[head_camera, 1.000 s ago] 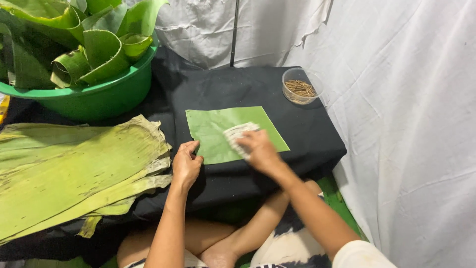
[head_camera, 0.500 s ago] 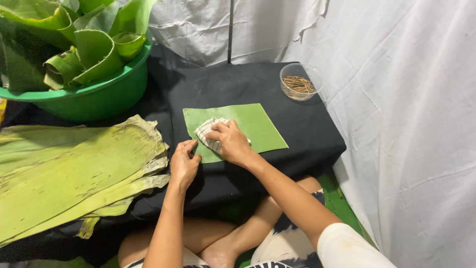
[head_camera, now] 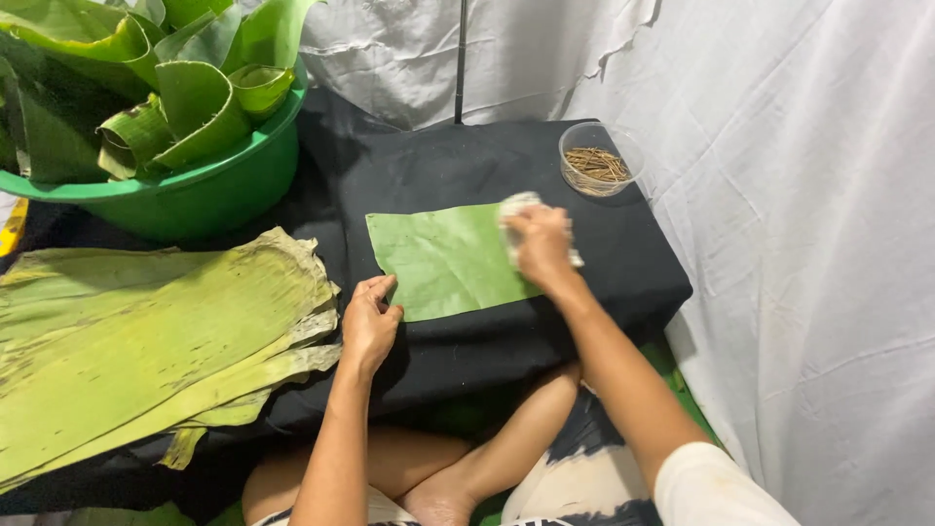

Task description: The person cleans individual banana leaves using a white cloth and then folds them into specific shapes, such as cones, likely for food preparation.

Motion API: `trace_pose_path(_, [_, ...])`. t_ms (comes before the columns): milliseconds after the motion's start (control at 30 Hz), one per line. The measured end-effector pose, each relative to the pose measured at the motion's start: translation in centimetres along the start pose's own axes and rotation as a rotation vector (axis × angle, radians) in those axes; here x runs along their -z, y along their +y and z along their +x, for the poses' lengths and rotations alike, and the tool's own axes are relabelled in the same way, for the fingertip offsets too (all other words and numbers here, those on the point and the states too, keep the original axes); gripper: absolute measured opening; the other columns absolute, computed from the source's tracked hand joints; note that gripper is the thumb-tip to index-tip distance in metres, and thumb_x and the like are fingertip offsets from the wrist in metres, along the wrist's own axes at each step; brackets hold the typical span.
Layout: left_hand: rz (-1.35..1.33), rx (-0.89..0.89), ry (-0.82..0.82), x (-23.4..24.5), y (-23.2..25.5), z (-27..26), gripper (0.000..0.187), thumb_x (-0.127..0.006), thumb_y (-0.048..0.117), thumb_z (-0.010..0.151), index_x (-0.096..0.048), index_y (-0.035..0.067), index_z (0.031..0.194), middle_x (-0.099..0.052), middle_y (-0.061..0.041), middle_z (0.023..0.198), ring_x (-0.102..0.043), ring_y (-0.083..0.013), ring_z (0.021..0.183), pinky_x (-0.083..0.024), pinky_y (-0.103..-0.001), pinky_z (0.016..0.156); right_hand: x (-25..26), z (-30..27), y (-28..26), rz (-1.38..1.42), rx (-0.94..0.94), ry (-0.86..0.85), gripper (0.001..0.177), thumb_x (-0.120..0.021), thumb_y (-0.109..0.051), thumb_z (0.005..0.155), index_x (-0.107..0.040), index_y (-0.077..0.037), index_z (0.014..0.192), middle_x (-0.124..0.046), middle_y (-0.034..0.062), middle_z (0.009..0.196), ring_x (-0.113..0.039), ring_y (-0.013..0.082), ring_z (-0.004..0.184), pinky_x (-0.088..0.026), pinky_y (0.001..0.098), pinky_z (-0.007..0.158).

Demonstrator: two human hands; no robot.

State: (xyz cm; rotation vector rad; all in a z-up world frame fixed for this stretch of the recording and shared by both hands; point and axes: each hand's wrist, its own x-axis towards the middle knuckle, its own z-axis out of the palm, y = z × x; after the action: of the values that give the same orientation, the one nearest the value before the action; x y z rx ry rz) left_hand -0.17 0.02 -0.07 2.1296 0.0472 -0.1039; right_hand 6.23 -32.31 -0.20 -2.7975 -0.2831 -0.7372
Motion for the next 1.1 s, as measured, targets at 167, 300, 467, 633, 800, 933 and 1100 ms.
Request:
trace_pose_path(167, [-0.012,0.013,-0.005,-0.1,-0.2,0.2,0.060,-0.069,0.013,0.081,-0.065,0.014,0.141,-0.062,-0.003,0.140,-0.071,-0.0212,0.095,-0.055,-0.036,0.084,-6.6,3.9,-10.1,0.201,0.203,-0.020,0.028,-0.078,-0.020,0.075,-0.075,-0.030,0.101,-0.066,0.0002,0.114,-0.058,0.0317,0.107,-0.048,0.0383,0.097])
trace_pose_path(300, [-0.005,0.014,0.002,-0.5,-0.8,0.5,0.060,-0.068,0.014,0.080,-0.066,0.015,0.140,-0.062,-0.002,0.139,-0.072,-0.0218,0.096,-0.055,-0.037,0.085,-8.9,4.8,-12.2,0.207,0.212,-0.067,0.024,-0.077,-0.023,0.077,-0.077,-0.033,0.099,-0.067,0.0016,0.115,-0.058,0.0323,0.105,-0.053,0.0382,0.092])
trace_pose_path(467, [-0.013,0.004,0.003,0.0,0.0,0.1,0.059,-0.068,0.013,0.080,-0.065,0.013,0.139,-0.062,-0.005,0.139,-0.072,-0.0234,0.095,-0.055,-0.038,0.085,-7.9,4.0,-1.5,0.110,0.111,-0.055,0.023,-0.074,-0.024,0.081,-0.078,-0.032,0.102,-0.069,0.0032,0.115,-0.062,0.0310,0.108,-0.046,0.0371,0.099])
trace_pose_path(633, [0.000,-0.010,0.014,-0.1,-0.1,0.3,0.060,-0.069,0.012,0.078,-0.067,0.013,0.138,-0.063,-0.005,0.138,-0.073,-0.0238,0.094,-0.055,-0.038,0.084,-2.6,2.0,5.7,-0.054,-0.032,-0.039,0.034,-0.064,-0.009,0.081,-0.079,-0.031,0.103,-0.072,0.0032,0.109,-0.067,0.0293,0.104,-0.042,0.0367,0.098])
trace_pose_path(800, [0.011,-0.007,0.017,-0.2,-0.2,0.3,0.060,-0.070,0.013,0.077,-0.067,0.013,0.138,-0.063,-0.004,0.137,-0.072,-0.0234,0.096,-0.055,-0.037,0.085,0.1,1.3,-1.9,-0.003,0.090,0.091,0.028,-0.066,-0.011,0.076,-0.076,-0.030,0.094,-0.068,0.0029,0.107,-0.064,0.0243,0.102,-0.039,0.0358,0.097])
trace_pose_path(933, [0.029,-0.015,0.024,-0.6,-1.0,0.7,0.060,-0.070,0.014,0.077,-0.068,0.015,0.137,-0.064,-0.003,0.136,-0.072,-0.0234,0.095,-0.055,-0.038,0.084,0.1,-1.9,-11.0,0.219,0.199,0.007,0.036,-0.063,-0.004,0.077,-0.075,-0.030,0.099,-0.066,0.0027,0.117,-0.057,0.0315,0.110,-0.042,0.0387,0.100])
trace_pose_path(1100, [0.008,-0.021,0.043,-0.8,-1.4,0.9,0.061,-0.068,0.012,0.075,-0.069,0.015,0.136,-0.064,-0.002,0.135,-0.072,-0.0220,0.092,-0.056,-0.036,0.082,-2.3,-2.8,-7.6,0.254,0.184,-0.119,0.031,-0.073,-0.015,0.077,-0.076,-0.031,0.103,-0.066,0.0008,0.119,-0.056,0.0298,0.109,-0.044,0.0372,0.101])
